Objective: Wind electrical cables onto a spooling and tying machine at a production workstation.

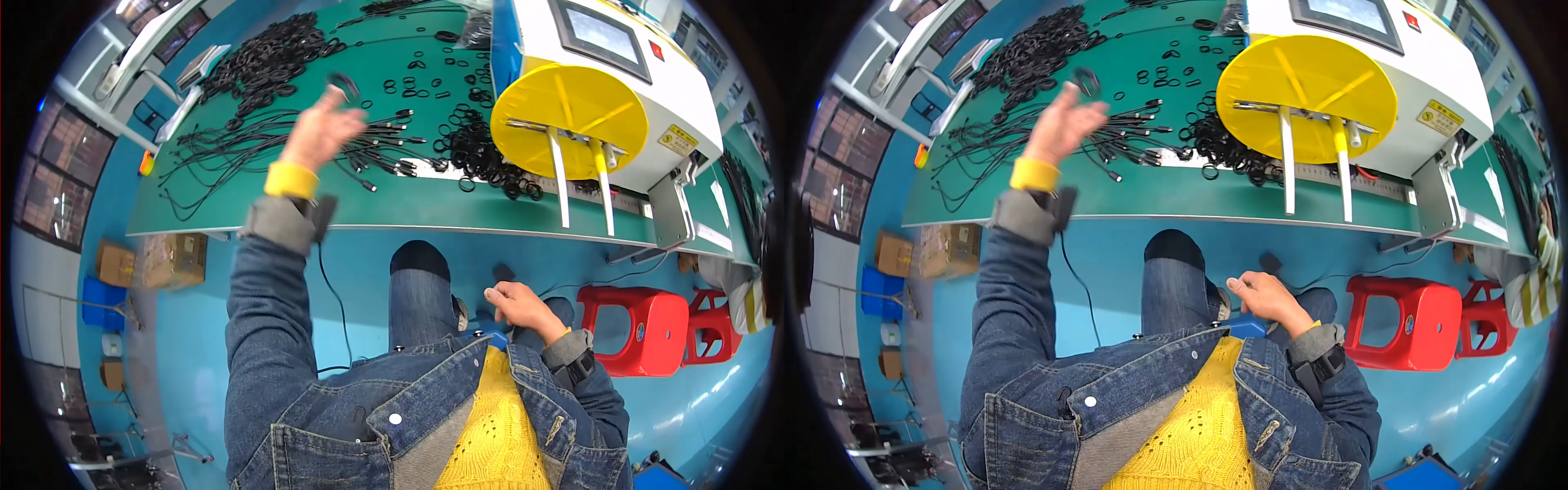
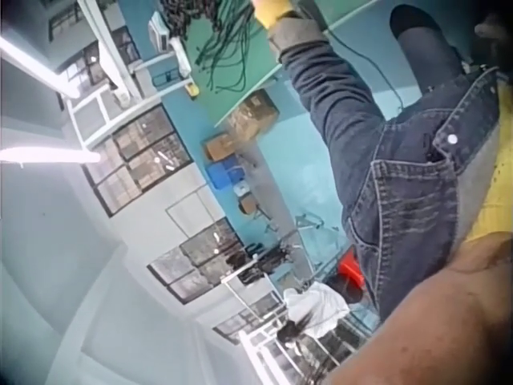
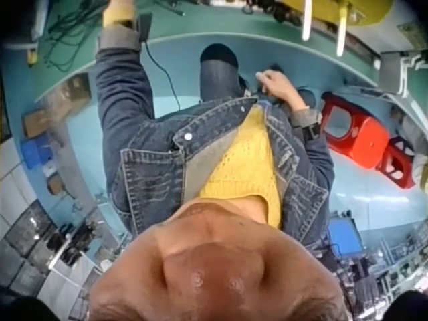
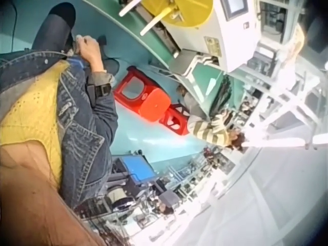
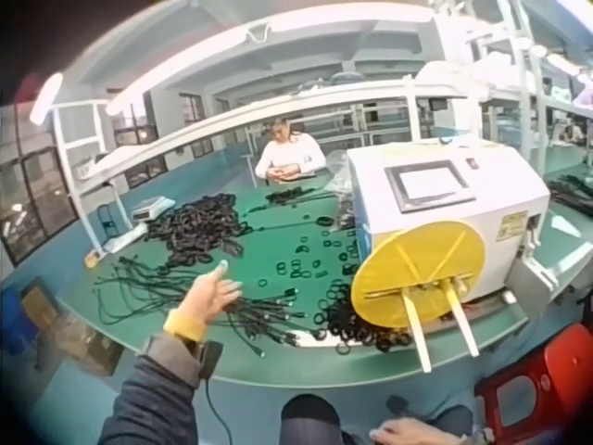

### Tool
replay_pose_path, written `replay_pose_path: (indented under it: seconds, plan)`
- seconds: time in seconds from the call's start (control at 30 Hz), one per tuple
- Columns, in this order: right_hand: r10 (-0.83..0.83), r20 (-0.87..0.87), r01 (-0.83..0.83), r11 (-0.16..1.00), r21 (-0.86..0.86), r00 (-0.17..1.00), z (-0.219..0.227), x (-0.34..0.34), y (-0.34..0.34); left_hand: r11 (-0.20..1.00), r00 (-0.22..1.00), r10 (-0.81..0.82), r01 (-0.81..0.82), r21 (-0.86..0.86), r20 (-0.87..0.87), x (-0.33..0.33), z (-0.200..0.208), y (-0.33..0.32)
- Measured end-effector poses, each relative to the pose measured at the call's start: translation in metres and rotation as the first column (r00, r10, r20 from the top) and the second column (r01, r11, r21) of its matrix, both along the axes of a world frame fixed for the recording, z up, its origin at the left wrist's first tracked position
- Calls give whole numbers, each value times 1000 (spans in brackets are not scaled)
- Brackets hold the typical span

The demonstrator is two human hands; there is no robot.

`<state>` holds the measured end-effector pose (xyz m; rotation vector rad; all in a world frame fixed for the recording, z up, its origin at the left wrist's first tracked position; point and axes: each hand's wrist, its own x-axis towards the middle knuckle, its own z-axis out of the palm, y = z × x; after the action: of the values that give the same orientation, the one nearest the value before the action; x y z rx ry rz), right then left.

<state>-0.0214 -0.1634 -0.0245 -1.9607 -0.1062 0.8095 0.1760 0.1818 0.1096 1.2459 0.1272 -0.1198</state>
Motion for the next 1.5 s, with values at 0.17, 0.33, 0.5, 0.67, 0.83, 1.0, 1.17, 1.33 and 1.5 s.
replay_pose_path:
  seconds: [0.17, 0.33, 0.5, 0.67, 0.83, 1.0, 1.17, 1.33, 1.5]
  plan:
    - [-19, 55, 20, 999, -30, 998, -8, -7, -6, 310, 818, -465, -210, 927, 340, 38, -28, -3]
    - [9, 177, 1, 998, -56, 984, -13, -9, -14, -63, 779, -592, -299, 952, 206, 7, -69, -45]
    - [-99, 295, 104, 995, -2, 950, -3, -18, -17, 279, 652, -550, -445, 851, 522, 5, -62, -35]
    - [-346, 855, 338, 916, 218, 387, 55, -24, -14, 522, 486, -518, -472, 710, 704, -61, 15, -89]
    - [-141, 972, 344, 918, 199, -187, 138, -27, -27, 659, 213, -649, -323, 680, 730, -128, 50, -160]
    - [-1, 973, 469, 876, 112, -230, 152, -11, -54, 694, 209, -625, -292, 658, 752, -135, 62, -205]
    - [183, 966, 653, 757, -20, -183, 141, 25, -76, 666, 457, -544, -275, 694, 704, -111, 57, -230]
    - [133, 985, 669, 743, -24, -112, 112, 69, -73, 751, 672, -413, -130, 647, 615, -81, 29, -225]
    - [82, 995, 689, 725, -17, -62, 104, 90, -66, 801, 688, -389, -77, 594, 613, -73, 21, -229]
